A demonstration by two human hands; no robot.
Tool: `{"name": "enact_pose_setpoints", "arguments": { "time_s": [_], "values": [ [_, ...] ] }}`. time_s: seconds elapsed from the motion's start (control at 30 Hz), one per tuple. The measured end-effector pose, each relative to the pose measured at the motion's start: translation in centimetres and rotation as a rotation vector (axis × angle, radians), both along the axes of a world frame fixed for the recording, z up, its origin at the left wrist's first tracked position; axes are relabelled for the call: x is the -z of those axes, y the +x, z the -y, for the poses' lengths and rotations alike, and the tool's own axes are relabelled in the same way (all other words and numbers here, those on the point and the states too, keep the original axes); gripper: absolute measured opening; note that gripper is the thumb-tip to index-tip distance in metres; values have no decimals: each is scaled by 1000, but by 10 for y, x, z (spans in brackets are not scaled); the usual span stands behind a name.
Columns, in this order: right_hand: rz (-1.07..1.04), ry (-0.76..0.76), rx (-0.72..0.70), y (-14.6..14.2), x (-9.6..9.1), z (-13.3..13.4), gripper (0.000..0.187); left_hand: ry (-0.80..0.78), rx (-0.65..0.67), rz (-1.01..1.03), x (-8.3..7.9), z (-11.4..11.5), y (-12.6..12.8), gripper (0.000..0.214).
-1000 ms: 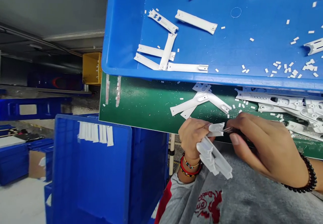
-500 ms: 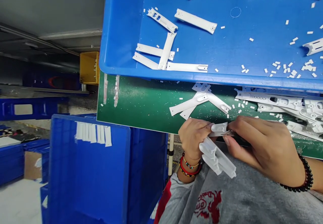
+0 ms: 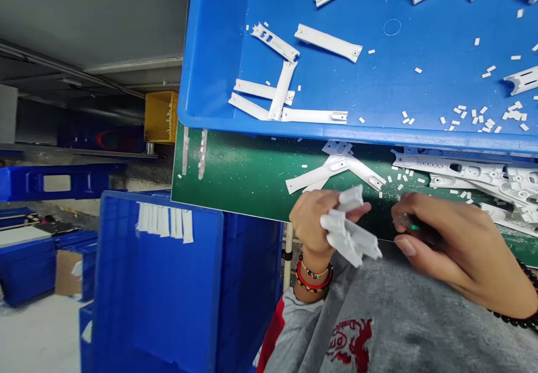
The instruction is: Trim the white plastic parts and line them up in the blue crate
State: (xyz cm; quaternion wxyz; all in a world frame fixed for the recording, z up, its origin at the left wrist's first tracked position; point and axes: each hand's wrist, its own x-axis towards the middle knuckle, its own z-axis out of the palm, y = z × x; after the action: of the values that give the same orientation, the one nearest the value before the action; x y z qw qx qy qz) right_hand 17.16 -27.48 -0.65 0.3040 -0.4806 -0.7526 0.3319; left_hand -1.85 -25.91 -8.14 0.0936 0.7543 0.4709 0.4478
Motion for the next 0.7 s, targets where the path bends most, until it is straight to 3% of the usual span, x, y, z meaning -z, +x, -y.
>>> {"name": "enact_pose_setpoints", "arguments": {
  "time_s": [0.07,0.23,0.53,0.7],
  "values": [
    [55,-2,48,3,1,0,23,85,-109,-60,-6,-12,-3,30],
    [140,-12,100,3,8,1,14,-2,-261,-90,-20,-28,-11,28],
    [56,38,123,-3,8,0,23,-350,57,173,-32,5,10,26],
    [-58,-9,66,-4,11,1,14,-375,247,282,-21,3,16,28]
  ]
}}
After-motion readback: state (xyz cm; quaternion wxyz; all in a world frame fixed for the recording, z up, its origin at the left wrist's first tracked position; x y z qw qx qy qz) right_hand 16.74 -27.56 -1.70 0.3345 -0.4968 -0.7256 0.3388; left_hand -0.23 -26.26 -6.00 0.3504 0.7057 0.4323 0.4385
